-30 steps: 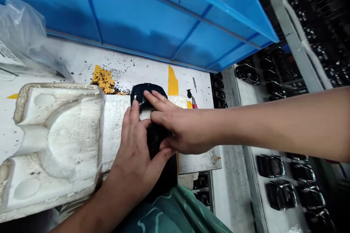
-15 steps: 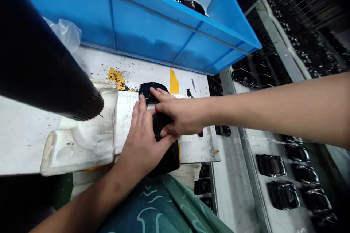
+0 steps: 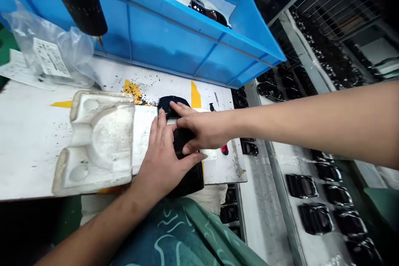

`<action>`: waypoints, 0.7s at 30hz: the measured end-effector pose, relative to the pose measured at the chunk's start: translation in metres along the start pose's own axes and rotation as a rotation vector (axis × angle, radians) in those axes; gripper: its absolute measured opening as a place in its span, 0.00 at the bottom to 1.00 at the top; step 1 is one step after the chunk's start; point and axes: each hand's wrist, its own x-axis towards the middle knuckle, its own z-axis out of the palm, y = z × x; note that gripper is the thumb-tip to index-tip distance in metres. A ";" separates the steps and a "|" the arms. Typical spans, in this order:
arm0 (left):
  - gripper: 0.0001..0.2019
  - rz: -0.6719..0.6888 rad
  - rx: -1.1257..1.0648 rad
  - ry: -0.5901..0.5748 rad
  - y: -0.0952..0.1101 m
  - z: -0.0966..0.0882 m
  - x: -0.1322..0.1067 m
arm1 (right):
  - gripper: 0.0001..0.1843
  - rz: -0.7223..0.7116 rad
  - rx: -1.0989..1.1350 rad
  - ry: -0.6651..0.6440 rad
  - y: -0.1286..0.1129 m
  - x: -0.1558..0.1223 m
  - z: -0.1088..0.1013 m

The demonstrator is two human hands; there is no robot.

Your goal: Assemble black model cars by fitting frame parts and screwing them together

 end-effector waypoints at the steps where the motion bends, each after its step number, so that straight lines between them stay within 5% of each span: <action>1: 0.39 0.002 0.000 -0.014 0.000 -0.002 0.000 | 0.36 -0.002 0.011 0.010 0.000 0.000 0.000; 11: 0.49 0.055 -0.046 0.098 -0.002 0.005 0.000 | 0.40 0.124 -0.014 -0.020 -0.024 0.007 0.001; 21: 0.58 0.104 -0.073 0.189 -0.008 0.017 0.002 | 0.35 0.033 0.039 0.013 -0.010 0.011 0.004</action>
